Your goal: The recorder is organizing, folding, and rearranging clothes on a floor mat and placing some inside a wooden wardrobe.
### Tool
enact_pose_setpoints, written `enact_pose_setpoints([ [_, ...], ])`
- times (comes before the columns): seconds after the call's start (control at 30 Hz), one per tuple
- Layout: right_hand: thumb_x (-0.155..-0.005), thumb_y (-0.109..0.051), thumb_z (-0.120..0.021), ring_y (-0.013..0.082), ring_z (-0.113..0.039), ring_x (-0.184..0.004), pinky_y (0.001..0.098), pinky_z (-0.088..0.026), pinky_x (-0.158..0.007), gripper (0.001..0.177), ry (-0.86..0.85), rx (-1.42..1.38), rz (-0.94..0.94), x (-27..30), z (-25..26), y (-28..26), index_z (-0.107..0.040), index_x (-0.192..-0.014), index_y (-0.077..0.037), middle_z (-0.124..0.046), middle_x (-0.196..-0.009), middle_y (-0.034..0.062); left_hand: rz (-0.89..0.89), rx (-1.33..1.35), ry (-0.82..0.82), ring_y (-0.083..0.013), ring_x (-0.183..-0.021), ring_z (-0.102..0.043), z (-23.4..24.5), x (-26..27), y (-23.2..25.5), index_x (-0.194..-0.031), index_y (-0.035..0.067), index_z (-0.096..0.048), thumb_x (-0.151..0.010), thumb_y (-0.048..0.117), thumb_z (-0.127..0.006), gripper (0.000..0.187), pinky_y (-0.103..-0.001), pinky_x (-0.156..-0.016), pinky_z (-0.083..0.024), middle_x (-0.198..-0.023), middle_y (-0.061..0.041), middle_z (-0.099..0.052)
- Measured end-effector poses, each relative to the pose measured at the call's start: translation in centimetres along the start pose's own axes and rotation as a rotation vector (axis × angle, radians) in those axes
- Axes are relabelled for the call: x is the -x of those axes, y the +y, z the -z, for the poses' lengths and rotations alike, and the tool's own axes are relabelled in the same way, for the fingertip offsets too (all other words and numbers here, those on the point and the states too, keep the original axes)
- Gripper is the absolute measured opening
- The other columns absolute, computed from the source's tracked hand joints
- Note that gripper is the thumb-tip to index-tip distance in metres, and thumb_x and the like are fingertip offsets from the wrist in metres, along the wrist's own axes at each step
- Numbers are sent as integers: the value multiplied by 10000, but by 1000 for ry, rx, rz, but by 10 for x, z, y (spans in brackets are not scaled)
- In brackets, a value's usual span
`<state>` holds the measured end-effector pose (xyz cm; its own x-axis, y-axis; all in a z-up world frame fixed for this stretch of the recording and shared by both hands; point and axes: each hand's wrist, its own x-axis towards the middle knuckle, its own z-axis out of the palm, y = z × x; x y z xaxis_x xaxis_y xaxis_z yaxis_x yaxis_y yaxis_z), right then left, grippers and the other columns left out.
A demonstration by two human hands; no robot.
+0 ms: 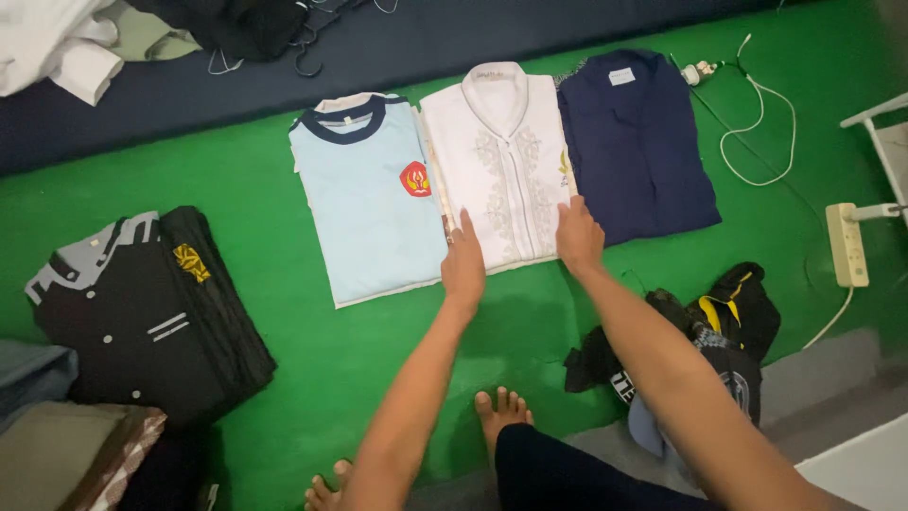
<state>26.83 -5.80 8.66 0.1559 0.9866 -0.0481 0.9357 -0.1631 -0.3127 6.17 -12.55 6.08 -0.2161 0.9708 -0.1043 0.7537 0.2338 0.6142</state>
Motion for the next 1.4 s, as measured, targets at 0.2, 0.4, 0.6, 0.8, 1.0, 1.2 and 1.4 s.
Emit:
enact_pose_setpoints([
  [0.2,-1014,-316,-554,391,-373,-1442,589,-331,-1147,570,190,-8,308,21,33,-28,-470,-1467,19,-454,-1544,196,-251,-349,168,-367,-1506,-336,10,3,24,-1591,97,-385,-900,234,-624,743,-567,-1134,-337,-1647,-198,-353],
  [0.4,-1050,-331,-488,414,-177,-1558,626,-115,-1220,630,43,92,630,19,-21,-4,-367,-1608,-64,-266,-1683,218,-424,-114,303,-405,-1580,-162,-26,0,26,-1590,156,-408,-971,460,-597,715,-676,-1236,-88,-1701,-182,-220],
  [0.6,-1044,-362,-477,392,-188,-1581,648,-100,-1239,617,77,90,631,22,-23,1,-395,-1601,-111,-261,-1691,178,-409,-111,334,-406,-1584,-168,-30,9,23,-1608,191,-389,-987,468,-581,706,-680,-1241,-78,-1701,-168,-237],
  [0.8,-975,-374,-514,439,-156,-1574,690,-65,-1223,660,95,130,688,1,3,-18,-412,-1586,-146,-253,-1687,226,-415,-161,274,-406,-1594,-157,-13,-12,36,-1615,137,-389,-974,448,-563,734,-645,-1257,-68,-1705,-217,-224],
  [1.0,-1022,-441,-541,473,-135,-1560,739,-58,-1189,678,81,144,667,-25,-6,-26,-397,-1627,-171,-219,-1684,239,-331,-183,340,-430,-1589,-125,-10,-40,29,-1615,164,-382,-968,584,-583,797,-676,-1247,-58,-1705,-234,-179],
  [1.2,-994,-470,-554,496,-120,-1563,779,-54,-1172,714,39,105,613,-30,-16,-20,-379,-1629,-193,-186,-1703,246,-288,-110,335,-451,-1586,-106,-19,-41,18,-1616,189,-372,-914,670,-600,881,-713,-1228,-58,-1703,-245,-169],
  [1.4,-975,-556,-584,565,-47,-1570,819,14,-1148,838,36,124,695,-31,-5,-37,-339,-1674,-165,-88,-1735,282,-169,-193,351,-441,-1593,-109,30,-22,-15,-1630,161,-324,-871,748,-578,993,-736,-1224,-49,-1704,-245,-173],
])
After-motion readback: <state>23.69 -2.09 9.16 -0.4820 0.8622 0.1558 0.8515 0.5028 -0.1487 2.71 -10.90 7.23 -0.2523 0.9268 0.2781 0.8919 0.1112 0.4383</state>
